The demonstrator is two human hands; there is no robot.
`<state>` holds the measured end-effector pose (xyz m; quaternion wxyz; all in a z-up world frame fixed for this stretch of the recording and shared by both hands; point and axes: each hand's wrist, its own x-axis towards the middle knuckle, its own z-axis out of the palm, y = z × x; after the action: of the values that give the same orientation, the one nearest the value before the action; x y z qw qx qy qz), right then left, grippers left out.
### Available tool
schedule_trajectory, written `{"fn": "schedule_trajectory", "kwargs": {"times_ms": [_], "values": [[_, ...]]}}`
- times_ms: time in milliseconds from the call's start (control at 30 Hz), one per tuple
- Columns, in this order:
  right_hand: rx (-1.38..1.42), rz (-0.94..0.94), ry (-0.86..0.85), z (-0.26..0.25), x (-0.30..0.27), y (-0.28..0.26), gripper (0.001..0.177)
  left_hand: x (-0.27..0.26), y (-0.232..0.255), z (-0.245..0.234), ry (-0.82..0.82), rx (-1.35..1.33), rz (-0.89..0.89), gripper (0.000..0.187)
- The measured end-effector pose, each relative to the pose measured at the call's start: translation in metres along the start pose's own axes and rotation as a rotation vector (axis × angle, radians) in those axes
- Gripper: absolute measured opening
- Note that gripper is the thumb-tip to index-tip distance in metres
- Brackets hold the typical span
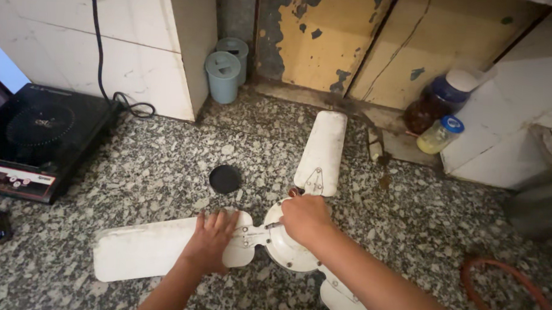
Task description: The person uses a screwdriver to loosen and remove screws from the central hub of a white electric fan lying on the floor. They detach one fan blade and set it aside, then continue unscrewing the hub while the remaining blades stay attached.
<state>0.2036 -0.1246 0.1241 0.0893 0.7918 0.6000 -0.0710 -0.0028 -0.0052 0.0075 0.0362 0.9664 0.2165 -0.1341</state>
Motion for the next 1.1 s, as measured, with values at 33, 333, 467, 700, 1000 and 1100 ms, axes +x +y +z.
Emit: {"fn": "schedule_trajectory", "kwargs": {"times_ms": [33,333,467,700,1000,1100], "values": [[0.006,-0.017,0.038,0.0,-0.001,0.0,0.018,-0.001,0.0,0.0,0.002,-0.007,0.001,0.15],[0.066,0.146,-0.163,-0.014,0.008,-0.013,0.029,0.001,-0.004,-0.004,-0.023,0.016,0.039,0.152],[0.012,0.084,-0.14,-0.02,0.007,-0.014,0.025,0.003,-0.005,-0.004,-0.029,0.025,0.065,0.152],[-0.022,0.179,-0.184,-0.014,0.012,-0.019,0.027,0.002,-0.011,-0.004,0.022,0.052,0.088,0.153],[0.052,0.264,-0.118,-0.01,0.014,-0.022,0.031,0.003,-0.015,-0.012,0.036,0.024,0.117,0.148],[-0.003,0.215,-0.102,-0.012,0.01,-0.022,0.022,0.005,-0.015,-0.013,-0.01,0.027,0.112,0.148]]}}
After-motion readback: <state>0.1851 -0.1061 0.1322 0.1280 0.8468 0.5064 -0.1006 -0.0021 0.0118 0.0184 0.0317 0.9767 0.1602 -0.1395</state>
